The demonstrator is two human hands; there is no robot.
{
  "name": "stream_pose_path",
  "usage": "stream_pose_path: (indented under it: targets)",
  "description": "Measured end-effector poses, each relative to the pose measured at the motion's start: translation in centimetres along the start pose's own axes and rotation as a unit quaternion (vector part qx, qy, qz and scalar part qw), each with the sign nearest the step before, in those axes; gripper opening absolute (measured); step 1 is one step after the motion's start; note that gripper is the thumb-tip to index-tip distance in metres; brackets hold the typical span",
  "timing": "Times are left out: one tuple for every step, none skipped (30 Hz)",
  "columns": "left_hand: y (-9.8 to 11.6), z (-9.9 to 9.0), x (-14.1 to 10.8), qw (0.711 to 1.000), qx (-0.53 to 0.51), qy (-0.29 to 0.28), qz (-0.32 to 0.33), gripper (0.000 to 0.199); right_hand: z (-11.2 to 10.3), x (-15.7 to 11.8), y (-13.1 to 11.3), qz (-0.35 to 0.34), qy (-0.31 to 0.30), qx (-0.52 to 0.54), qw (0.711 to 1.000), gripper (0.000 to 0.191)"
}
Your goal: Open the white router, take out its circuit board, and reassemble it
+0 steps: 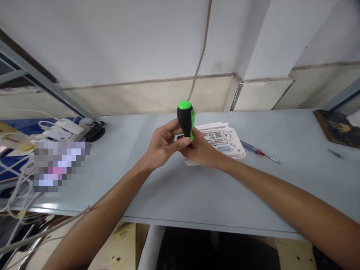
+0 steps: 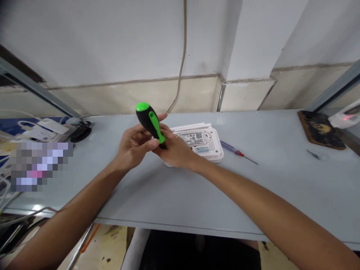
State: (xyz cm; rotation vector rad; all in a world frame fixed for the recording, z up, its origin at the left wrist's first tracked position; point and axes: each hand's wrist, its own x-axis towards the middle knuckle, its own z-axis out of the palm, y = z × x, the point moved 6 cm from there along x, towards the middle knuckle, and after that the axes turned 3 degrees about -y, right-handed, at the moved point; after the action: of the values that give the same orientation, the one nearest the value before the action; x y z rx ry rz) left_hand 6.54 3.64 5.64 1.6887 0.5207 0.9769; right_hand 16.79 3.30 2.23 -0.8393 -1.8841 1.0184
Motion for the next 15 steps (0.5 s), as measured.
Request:
stream_pose_path:
  targets:
    - [0.0,0.1,0.0,1.000,0.002,0.004,0.002,0.054,0.0,0.0,0.0,0.009,-0.007,-0.012,1.000,0.017]
    - [0.1,0.0,-0.1,1.000,0.009,0.014,0.007,0.055,0.0,0.1,0.1,0.024,-0.019,-0.025,0.999,0.016]
    - [0.1,0.0,0.0,0.999,0.021,0.031,0.014,0.057,0.1,0.0,0.2,0.043,-0.036,-0.037,0.998,0.016]
    - [0.2,-0.1,0.0,0.998,0.035,0.053,0.023,0.059,0.3,0.0,0.4,0.060,-0.054,-0.048,0.996,0.018]
    - [0.2,-0.3,0.0,0.995,0.048,0.075,0.032,0.059,0.3,0.0,0.4,0.073,-0.069,-0.056,0.993,0.020]
    - [0.2,-0.4,0.0,0.993,0.058,0.095,0.038,0.060,0.4,0.0,0.5,0.081,-0.076,-0.058,0.992,0.021]
    - [0.2,-0.6,0.1,0.991,0.063,0.110,0.040,0.059,0.3,-0.1,0.5,0.085,-0.078,-0.055,0.992,0.022]
    - [0.1,-0.8,0.1,0.990,0.062,0.117,0.038,0.060,0.3,-0.1,0.5,0.087,-0.075,-0.047,0.992,0.022]
    - [0.0,-0.9,0.2,0.991,0.057,0.115,0.035,0.060,0.3,-0.1,0.5,0.085,-0.068,-0.035,0.993,0.020]
    - [-0.1,-1.0,0.3,0.993,0.048,0.105,0.032,0.061,0.2,-0.1,0.4,0.078,-0.059,-0.023,0.995,0.017]
    - [-0.2,-1.0,0.4,0.995,0.037,0.088,0.028,0.063,0.2,-0.1,0.4,0.070,-0.050,-0.015,0.996,0.014]
    - [-0.3,-1.0,0.4,0.997,0.027,0.067,0.025,0.064,0.2,-0.1,0.3,0.063,-0.041,-0.009,0.997,0.013]
    - [-0.3,-1.0,0.4,0.999,0.016,0.044,0.020,0.063,0.2,-0.1,0.4,0.059,-0.032,-0.006,0.998,0.015]
    - [-0.4,-0.9,0.4,1.000,0.008,0.021,0.011,0.060,0.2,-0.1,0.4,0.060,-0.025,-0.004,0.998,0.018]
    - [-0.4,-0.8,0.3,1.000,0.005,0.002,-0.002,0.054,0.2,-0.2,0.5,0.065,-0.018,-0.003,0.998,0.021]
